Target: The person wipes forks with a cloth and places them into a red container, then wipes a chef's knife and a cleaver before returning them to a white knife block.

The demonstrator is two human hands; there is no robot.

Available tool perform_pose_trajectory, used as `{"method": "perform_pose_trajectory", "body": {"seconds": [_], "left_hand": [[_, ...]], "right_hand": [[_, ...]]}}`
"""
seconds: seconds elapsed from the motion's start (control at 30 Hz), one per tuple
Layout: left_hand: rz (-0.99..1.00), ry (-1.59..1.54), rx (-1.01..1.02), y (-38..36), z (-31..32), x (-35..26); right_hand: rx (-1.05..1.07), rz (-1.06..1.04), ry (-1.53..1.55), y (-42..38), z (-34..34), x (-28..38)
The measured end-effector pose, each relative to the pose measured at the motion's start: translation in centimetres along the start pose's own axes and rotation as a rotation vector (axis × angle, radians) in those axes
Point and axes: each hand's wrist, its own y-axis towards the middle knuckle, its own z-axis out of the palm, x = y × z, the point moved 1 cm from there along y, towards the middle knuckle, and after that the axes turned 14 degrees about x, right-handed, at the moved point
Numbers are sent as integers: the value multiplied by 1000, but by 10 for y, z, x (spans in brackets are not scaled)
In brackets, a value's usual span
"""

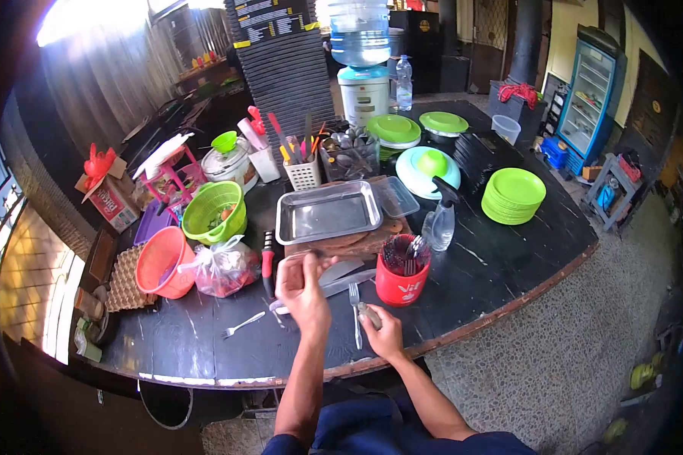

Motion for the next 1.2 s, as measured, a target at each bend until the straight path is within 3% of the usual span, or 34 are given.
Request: {"method": "perform_pose_trajectory", "body": {"seconds": [0.2,0.27,0.33,0.43,0.53,0.6,0.73,0.87,0.97,1.07,1.13,1.2], "left_hand": [[-85,204,330,5,63,42],[233,708,526,9,70,47],[331,837,563,6,72,54],[20,689,461,-8,61,60],[-5,707,305,-14,32,60],[-157,565,210,-25,-1,78],[-384,1054,450,-58,-62,113],[-400,1388,423,-85,-66,128],[-378,1440,348,-88,-63,140],[-547,1318,412,-82,-67,151],[-543,1317,373,-83,-66,151],[-605,1091,330,-81,-72,153]], "right_hand": [[12,7,14,-1,-5,7],[28,26,11,-1,-4,2],[74,55,-34,-1,-3,-7],[81,65,-32,-2,-5,-7],[34,28,26,-1,-4,-3],[26,18,39,-2,-3,-7],[-17,-13,83,-1,-4,0],[-49,-31,84,-1,0,-7],[-48,-17,67,-2,-2,-3],[-48,-4,66,-3,-3,-1],[-53,-26,57,-2,-1,-4],[-53,-34,58,-1,-1,-6]]}}
